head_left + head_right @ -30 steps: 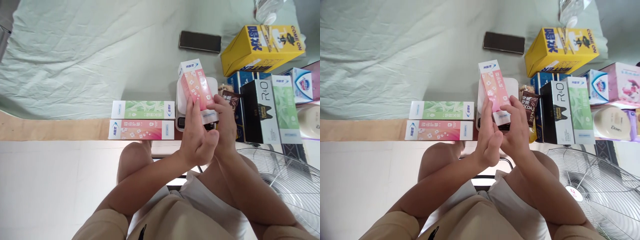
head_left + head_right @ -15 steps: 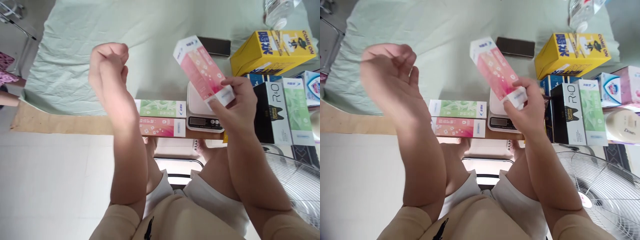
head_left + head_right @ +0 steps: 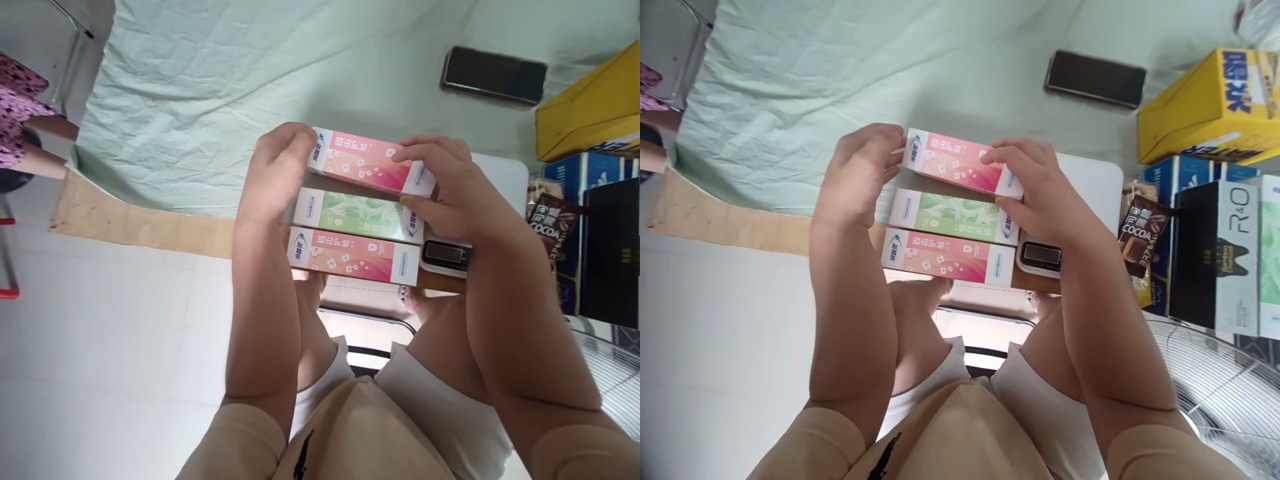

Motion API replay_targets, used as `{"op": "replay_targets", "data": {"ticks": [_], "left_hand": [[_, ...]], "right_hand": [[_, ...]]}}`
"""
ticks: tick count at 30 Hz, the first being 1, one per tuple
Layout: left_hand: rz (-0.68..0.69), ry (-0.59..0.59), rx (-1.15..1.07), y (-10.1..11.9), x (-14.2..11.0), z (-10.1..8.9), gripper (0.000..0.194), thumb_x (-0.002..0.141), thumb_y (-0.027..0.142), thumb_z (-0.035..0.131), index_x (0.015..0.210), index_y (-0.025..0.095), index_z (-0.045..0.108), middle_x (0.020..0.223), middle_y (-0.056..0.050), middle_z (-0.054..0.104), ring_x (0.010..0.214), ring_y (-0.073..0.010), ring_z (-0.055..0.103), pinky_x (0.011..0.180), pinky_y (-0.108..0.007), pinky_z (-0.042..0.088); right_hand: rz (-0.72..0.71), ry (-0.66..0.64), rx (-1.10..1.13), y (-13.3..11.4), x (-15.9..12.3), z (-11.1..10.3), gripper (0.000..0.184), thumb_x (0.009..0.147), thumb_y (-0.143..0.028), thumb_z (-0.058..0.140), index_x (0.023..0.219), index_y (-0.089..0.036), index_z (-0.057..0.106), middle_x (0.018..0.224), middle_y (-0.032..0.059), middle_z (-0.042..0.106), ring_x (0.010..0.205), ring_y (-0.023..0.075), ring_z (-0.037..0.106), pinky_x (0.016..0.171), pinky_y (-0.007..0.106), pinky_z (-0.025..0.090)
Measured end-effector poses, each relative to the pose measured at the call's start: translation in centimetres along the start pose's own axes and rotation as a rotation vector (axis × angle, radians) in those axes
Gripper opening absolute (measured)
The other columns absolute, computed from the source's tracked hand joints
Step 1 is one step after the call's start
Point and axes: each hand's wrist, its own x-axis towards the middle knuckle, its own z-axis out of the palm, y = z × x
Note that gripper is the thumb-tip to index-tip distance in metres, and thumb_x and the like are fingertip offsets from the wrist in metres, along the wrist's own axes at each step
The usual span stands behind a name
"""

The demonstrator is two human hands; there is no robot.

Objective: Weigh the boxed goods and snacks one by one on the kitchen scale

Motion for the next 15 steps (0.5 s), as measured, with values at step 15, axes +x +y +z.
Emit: {"op": "replay_targets", "data": {"ticks": [15], "left_hand": [[-0.165, -0.035, 0.158, 0.3, -1.1, 0.5, 0.011, 0.098, 0.021, 0.062, 0.108, 0.024, 0.064, 0.113, -0.005, 0.07, 0.111, -0.0268, 0.066, 0.109, -0.049, 0.051]], "right_hand": [[0.299, -0.089, -0.246, -1.6, 0.0, 0.7, 0.071, 0.083, -0.006, 0.046, 0.149, -0.03, 0.051, 0.15, 0.0067, 0.065, 0.152, 0.0296, 0.052, 0.136, 0.072, 0.02]]}}
